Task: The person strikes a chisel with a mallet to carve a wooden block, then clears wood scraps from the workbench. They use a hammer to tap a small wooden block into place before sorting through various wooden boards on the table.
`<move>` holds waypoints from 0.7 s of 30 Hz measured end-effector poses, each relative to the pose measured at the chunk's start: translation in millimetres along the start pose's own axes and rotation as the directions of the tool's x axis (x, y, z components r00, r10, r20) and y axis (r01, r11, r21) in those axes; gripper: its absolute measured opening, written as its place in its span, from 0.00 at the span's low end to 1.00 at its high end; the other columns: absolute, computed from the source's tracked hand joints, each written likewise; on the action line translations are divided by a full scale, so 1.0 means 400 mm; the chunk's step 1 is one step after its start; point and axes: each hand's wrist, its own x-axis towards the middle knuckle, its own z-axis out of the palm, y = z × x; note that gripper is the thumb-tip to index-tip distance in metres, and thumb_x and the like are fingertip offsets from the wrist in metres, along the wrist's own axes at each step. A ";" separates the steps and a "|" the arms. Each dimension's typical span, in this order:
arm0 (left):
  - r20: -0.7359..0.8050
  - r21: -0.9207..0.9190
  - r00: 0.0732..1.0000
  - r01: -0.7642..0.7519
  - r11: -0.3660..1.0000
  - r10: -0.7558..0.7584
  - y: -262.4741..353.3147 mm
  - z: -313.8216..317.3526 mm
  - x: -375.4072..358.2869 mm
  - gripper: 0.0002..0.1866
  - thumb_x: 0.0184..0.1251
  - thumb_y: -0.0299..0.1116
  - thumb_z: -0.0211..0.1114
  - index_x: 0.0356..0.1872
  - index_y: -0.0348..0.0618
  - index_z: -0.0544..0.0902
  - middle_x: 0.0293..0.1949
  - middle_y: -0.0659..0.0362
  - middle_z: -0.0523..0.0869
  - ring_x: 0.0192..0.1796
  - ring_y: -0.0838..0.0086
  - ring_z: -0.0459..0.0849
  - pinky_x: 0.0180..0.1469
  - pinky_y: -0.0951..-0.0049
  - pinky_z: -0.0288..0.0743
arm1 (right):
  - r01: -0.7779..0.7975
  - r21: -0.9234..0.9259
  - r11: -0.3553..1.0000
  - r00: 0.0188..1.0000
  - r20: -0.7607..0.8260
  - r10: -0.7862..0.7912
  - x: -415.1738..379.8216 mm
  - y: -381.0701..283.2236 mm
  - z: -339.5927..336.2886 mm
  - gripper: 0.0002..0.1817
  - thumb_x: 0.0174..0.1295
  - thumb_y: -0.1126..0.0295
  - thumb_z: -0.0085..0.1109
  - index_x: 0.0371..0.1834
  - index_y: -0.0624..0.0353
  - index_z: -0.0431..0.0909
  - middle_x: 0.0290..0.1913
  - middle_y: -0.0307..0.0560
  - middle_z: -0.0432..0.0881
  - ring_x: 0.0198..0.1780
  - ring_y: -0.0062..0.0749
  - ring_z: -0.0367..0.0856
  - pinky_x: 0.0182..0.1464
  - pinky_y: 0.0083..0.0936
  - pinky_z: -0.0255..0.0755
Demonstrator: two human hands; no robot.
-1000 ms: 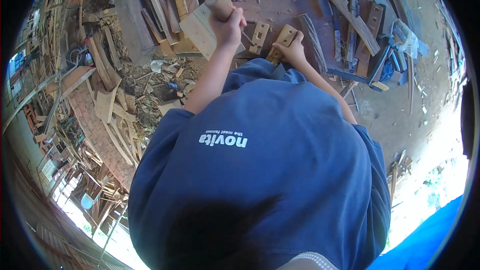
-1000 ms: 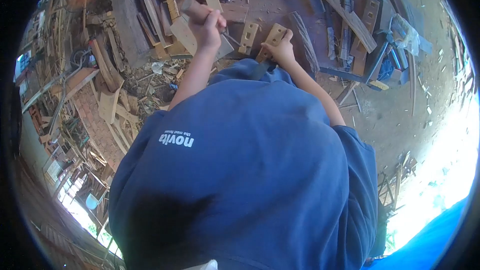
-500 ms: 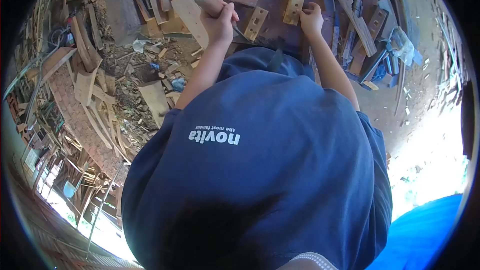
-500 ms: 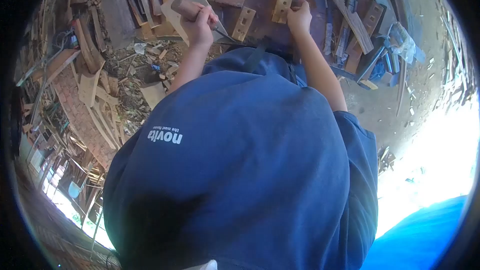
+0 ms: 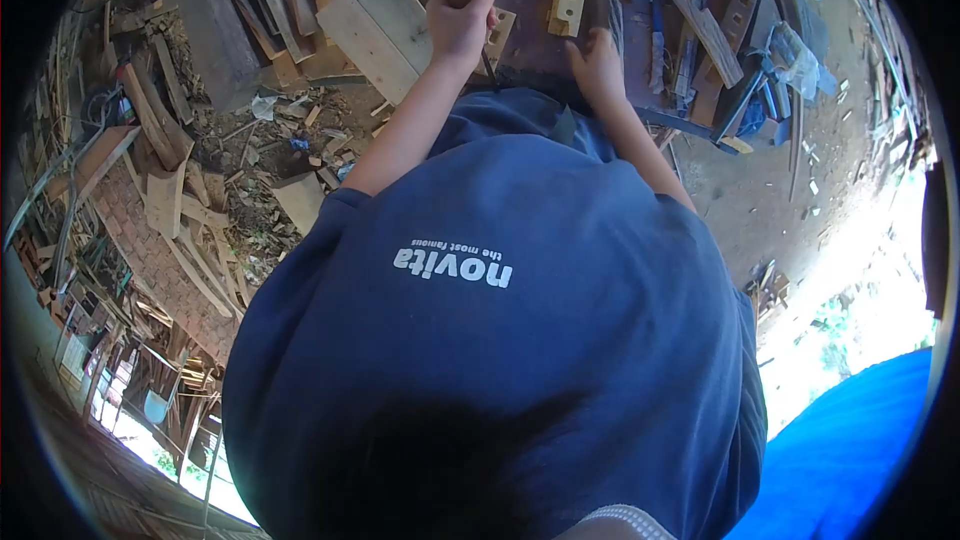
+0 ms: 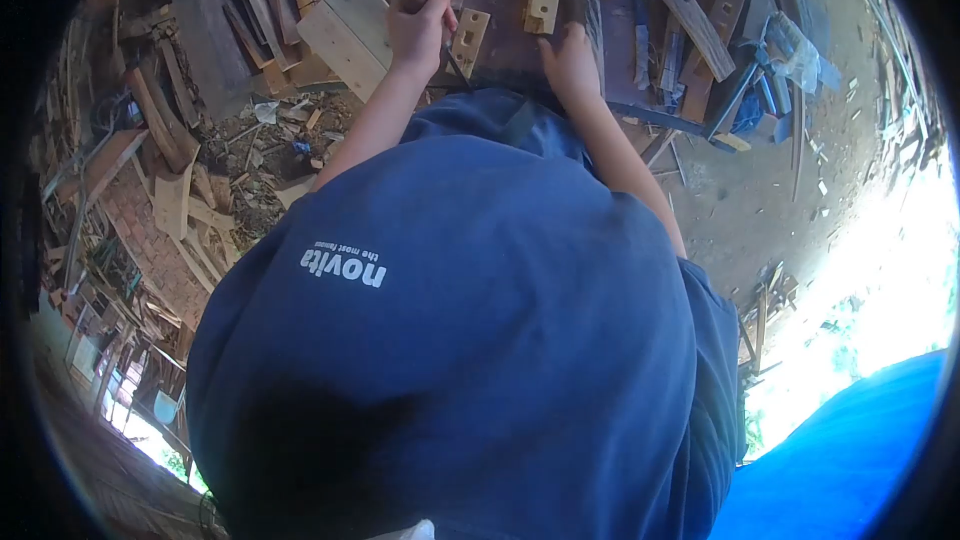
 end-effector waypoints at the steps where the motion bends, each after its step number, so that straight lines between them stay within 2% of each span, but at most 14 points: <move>1: 0.023 0.001 0.999 0.024 1.000 -0.024 0.004 0.002 0.003 0.07 0.62 0.27 0.67 0.31 0.42 0.75 0.18 0.61 0.78 0.17 0.76 0.76 0.21 0.75 0.68 | -0.109 -0.106 0.988 0.993 0.024 0.112 0.037 -0.036 0.010 0.28 0.60 0.56 0.64 0.55 0.66 0.70 0.50 0.65 0.79 0.50 0.60 0.80 0.52 0.45 0.75; 2: 0.025 0.002 0.999 0.027 1.000 -0.027 0.008 0.004 0.004 0.07 0.62 0.27 0.67 0.31 0.42 0.75 0.18 0.61 0.78 0.17 0.76 0.76 0.21 0.75 0.68 | -0.212 -0.215 0.953 0.974 0.037 0.225 0.066 -0.065 0.015 0.31 0.60 0.52 0.63 0.55 0.67 0.69 0.51 0.65 0.80 0.51 0.61 0.81 0.52 0.45 0.76; 3: 0.014 0.024 0.999 0.036 0.999 -0.037 0.013 0.006 0.006 0.07 0.62 0.27 0.66 0.32 0.42 0.74 0.17 0.61 0.78 0.17 0.77 0.76 0.21 0.75 0.67 | -0.216 -0.217 0.952 0.973 0.037 0.229 0.091 -0.085 0.016 0.31 0.60 0.52 0.63 0.55 0.67 0.69 0.51 0.65 0.80 0.51 0.61 0.81 0.52 0.45 0.76; 5: 0.004 0.045 0.999 0.052 0.998 -0.052 0.010 0.000 0.007 0.07 0.62 0.26 0.66 0.32 0.42 0.74 0.17 0.61 0.78 0.17 0.77 0.75 0.21 0.75 0.67 | -0.364 -0.277 0.889 0.914 0.079 0.398 0.123 -0.111 0.008 0.35 0.58 0.45 0.63 0.54 0.69 0.72 0.50 0.66 0.82 0.53 0.61 0.81 0.53 0.45 0.77; 9: -0.063 0.015 0.996 0.066 0.998 -0.065 0.000 -0.048 0.003 0.08 0.62 0.27 0.66 0.29 0.41 0.74 0.16 0.61 0.77 0.16 0.77 0.75 0.22 0.75 0.68 | -0.313 -0.370 0.875 0.897 0.189 0.401 0.122 -0.089 -0.035 0.34 0.55 0.46 0.65 0.49 0.71 0.76 0.46 0.67 0.84 0.51 0.60 0.83 0.53 0.45 0.77; 11: -0.113 0.021 0.991 0.073 0.997 -0.070 -0.008 -0.076 -0.005 0.09 0.62 0.27 0.66 0.26 0.41 0.75 0.16 0.61 0.77 0.17 0.77 0.74 0.22 0.75 0.67 | -0.339 -0.419 0.842 0.896 0.128 0.424 0.094 -0.067 -0.032 0.33 0.53 0.46 0.67 0.45 0.71 0.79 0.46 0.67 0.84 0.51 0.57 0.83 0.53 0.45 0.77; 15: -0.197 0.010 0.978 0.076 0.997 -0.073 -0.027 -0.130 -0.024 0.09 0.62 0.26 0.66 0.27 0.42 0.73 0.16 0.61 0.76 0.17 0.76 0.74 0.22 0.74 0.66 | -0.367 -0.428 0.826 0.881 0.127 0.456 0.066 -0.036 0.013 0.33 0.52 0.47 0.67 0.45 0.71 0.80 0.46 0.66 0.84 0.51 0.55 0.84 0.53 0.44 0.78; 18: -0.234 -0.004 0.971 0.052 0.999 -0.052 -0.013 -0.163 -0.042 0.09 0.62 0.26 0.66 0.28 0.42 0.73 0.16 0.61 0.76 0.17 0.75 0.74 0.23 0.74 0.66 | -0.368 -0.377 0.850 0.878 0.161 0.451 0.078 -0.054 0.044 0.33 0.50 0.46 0.68 0.47 0.67 0.81 0.46 0.61 0.85 0.51 0.53 0.84 0.52 0.42 0.79; 21: -0.246 0.008 0.968 0.047 0.999 -0.044 0.004 -0.189 -0.056 0.09 0.62 0.26 0.66 0.30 0.42 0.72 0.17 0.61 0.76 0.18 0.74 0.74 0.24 0.74 0.67 | -0.289 -0.369 0.883 0.888 0.241 0.391 0.096 -0.131 0.057 0.31 0.50 0.45 0.68 0.47 0.62 0.82 0.46 0.57 0.86 0.50 0.51 0.85 0.51 0.41 0.79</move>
